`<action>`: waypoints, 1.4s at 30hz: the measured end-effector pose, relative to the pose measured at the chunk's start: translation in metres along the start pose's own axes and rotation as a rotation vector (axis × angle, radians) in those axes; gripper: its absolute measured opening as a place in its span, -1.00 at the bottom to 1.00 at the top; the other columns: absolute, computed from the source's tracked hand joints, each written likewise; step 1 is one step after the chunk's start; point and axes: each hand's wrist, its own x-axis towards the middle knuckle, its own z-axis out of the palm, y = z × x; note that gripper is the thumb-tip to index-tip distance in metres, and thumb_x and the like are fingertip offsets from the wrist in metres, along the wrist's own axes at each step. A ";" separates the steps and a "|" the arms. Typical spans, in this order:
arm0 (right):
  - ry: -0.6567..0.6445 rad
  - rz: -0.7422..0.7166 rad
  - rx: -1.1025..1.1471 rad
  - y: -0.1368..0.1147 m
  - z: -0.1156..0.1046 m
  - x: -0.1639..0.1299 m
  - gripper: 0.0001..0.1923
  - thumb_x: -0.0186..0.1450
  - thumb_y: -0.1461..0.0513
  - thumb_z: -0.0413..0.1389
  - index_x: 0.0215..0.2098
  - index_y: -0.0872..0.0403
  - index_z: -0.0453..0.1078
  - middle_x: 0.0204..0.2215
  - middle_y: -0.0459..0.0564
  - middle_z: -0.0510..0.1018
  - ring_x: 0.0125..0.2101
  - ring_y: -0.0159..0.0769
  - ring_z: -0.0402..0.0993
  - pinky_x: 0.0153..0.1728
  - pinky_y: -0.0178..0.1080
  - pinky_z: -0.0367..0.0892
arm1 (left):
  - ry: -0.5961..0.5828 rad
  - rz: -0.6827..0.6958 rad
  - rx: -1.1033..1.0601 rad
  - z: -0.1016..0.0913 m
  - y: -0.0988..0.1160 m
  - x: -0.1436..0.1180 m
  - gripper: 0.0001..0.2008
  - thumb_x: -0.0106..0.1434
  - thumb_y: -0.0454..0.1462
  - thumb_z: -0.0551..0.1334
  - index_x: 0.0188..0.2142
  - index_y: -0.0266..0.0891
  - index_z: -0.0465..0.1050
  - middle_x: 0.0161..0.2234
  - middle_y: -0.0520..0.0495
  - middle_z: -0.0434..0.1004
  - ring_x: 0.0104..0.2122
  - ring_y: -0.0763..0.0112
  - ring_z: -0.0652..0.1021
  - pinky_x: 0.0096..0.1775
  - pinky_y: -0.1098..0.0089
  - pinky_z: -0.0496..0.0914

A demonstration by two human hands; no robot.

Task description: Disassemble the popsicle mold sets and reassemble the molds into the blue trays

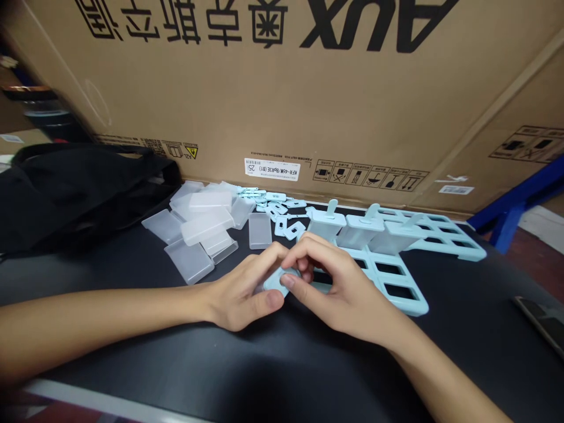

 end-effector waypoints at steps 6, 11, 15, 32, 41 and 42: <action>0.012 -0.032 -0.003 0.003 0.003 -0.001 -0.93 0.38 0.23 0.16 -0.16 -0.03 0.41 -0.33 -0.06 0.38 -0.34 -0.35 0.36 -0.29 -0.26 0.36 | 0.012 -0.020 -0.001 0.001 -0.002 0.000 -0.58 0.39 0.07 0.14 -0.01 -0.19 0.19 -0.03 -0.21 0.48 -0.10 0.19 0.55 -0.04 0.16 0.42; -0.027 -0.078 -0.019 0.004 -0.002 -0.001 -0.86 0.33 0.25 0.21 -0.12 -0.04 0.46 -0.31 -0.05 0.40 -0.33 -0.33 0.37 -0.27 -0.24 0.39 | 0.009 -0.012 -0.032 0.000 -0.001 0.000 -0.54 0.43 0.13 0.01 -0.01 -0.20 0.19 -0.01 -0.23 0.48 -0.05 0.19 0.54 -0.02 0.16 0.41; -0.066 -0.115 -0.025 0.004 -0.007 -0.001 -0.71 0.24 0.24 0.31 -0.06 -0.09 0.51 -0.30 -0.05 0.41 -0.31 -0.31 0.38 -0.26 -0.23 0.41 | -0.003 -0.024 -0.026 0.000 0.000 -0.001 -0.49 0.42 0.17 -0.03 0.00 -0.21 0.20 0.01 -0.24 0.48 -0.10 0.20 0.55 -0.05 0.17 0.41; -0.067 -0.176 -0.043 0.000 -0.005 0.001 -0.70 0.25 0.24 0.31 -0.05 -0.14 0.60 -0.39 -0.09 0.37 -0.40 -0.38 0.38 -0.35 -0.28 0.40 | -0.057 -0.083 0.137 -0.002 -0.001 -0.003 -0.64 0.35 0.06 0.17 -0.17 -0.18 0.23 -0.44 0.09 0.29 -0.48 0.47 0.33 -0.39 0.42 0.27; -0.115 -0.205 -0.105 -0.002 -0.016 -0.003 -0.75 0.22 0.24 0.34 -0.11 -0.01 0.57 -0.47 -0.11 0.43 -0.45 -0.40 0.34 -0.42 -0.31 0.32 | -0.053 -0.001 0.175 0.004 -0.003 0.001 -0.64 0.36 -0.04 0.14 -0.01 -0.23 0.38 -0.24 -0.09 0.57 -0.32 0.35 0.56 -0.24 0.38 0.46; -0.127 -0.206 -0.105 -0.001 -0.018 -0.004 -0.74 0.23 0.24 0.33 -0.10 -0.01 0.56 -0.47 -0.11 0.44 -0.45 -0.40 0.35 -0.42 -0.31 0.33 | -0.047 0.010 0.185 0.004 -0.004 0.000 -0.63 0.35 -0.04 0.14 -0.01 -0.23 0.38 -0.25 -0.09 0.57 -0.32 0.34 0.57 -0.24 0.37 0.47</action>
